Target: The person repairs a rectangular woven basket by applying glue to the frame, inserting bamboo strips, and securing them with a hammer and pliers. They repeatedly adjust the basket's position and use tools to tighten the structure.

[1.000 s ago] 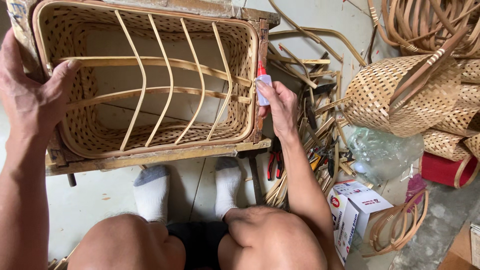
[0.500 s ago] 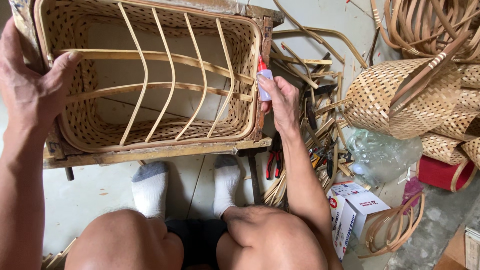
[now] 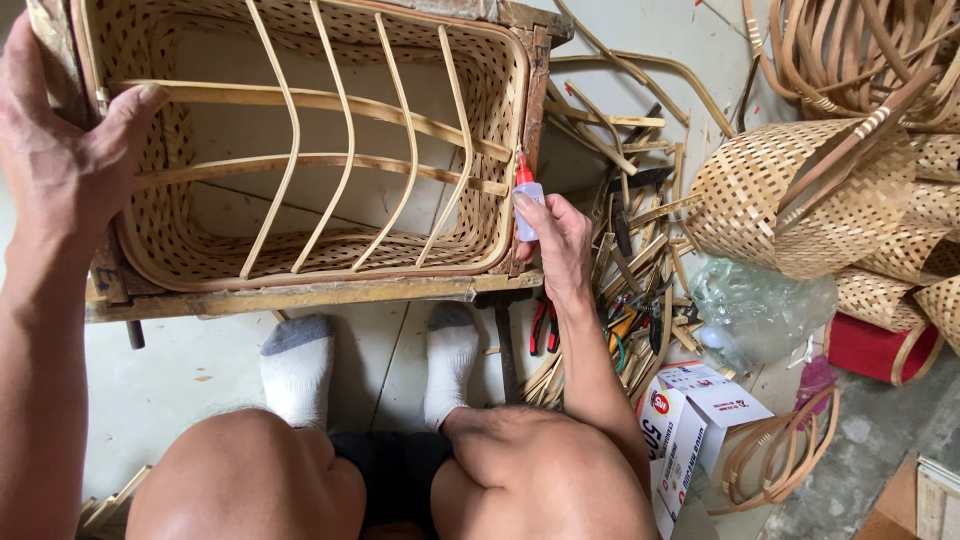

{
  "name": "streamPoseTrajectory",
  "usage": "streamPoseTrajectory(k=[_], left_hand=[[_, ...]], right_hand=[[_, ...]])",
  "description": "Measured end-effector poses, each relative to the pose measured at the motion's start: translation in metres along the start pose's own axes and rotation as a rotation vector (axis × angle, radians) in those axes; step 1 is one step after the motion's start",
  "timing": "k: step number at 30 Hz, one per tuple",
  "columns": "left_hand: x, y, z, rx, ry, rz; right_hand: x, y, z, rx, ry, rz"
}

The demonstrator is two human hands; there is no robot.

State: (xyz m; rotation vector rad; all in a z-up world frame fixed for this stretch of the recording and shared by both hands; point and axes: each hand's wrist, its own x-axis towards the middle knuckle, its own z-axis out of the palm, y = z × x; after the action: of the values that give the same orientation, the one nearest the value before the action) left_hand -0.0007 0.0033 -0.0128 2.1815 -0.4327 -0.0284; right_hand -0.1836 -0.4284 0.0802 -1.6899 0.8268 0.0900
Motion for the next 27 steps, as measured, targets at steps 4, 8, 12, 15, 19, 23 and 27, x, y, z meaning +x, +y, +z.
streamPoseTrajectory(k=[4, 8, 12, 15, 19, 23, 27], left_hand=[[-0.002, -0.008, 0.0, 0.062, 0.006, 0.021], [-0.007, -0.015, 0.003, -0.083, -0.031, -0.082], [-0.012, -0.024, 0.005, -0.08, -0.033, -0.072], [-0.012, -0.024, 0.008, -0.14, -0.051, -0.047], [-0.005, -0.011, 0.004, -0.029, -0.038, -0.06], [0.001, -0.003, 0.001, -0.003, -0.009, 0.018], [-0.002, -0.011, 0.004, 0.074, 0.001, -0.025]], right_hand=[[0.006, -0.003, 0.003, 0.022, -0.01, 0.012], [-0.012, 0.003, 0.001, 0.022, 0.005, 0.016], [-0.043, 0.012, -0.004, 0.0, -0.031, -0.02], [-0.05, 0.02, -0.007, 0.003, -0.044, -0.008], [-0.039, 0.016, -0.006, -0.01, -0.041, 0.022], [-0.035, 0.01, 0.001, -0.031, -0.022, 0.059], [-0.038, 0.009, 0.004, -0.031, 0.004, 0.032]])
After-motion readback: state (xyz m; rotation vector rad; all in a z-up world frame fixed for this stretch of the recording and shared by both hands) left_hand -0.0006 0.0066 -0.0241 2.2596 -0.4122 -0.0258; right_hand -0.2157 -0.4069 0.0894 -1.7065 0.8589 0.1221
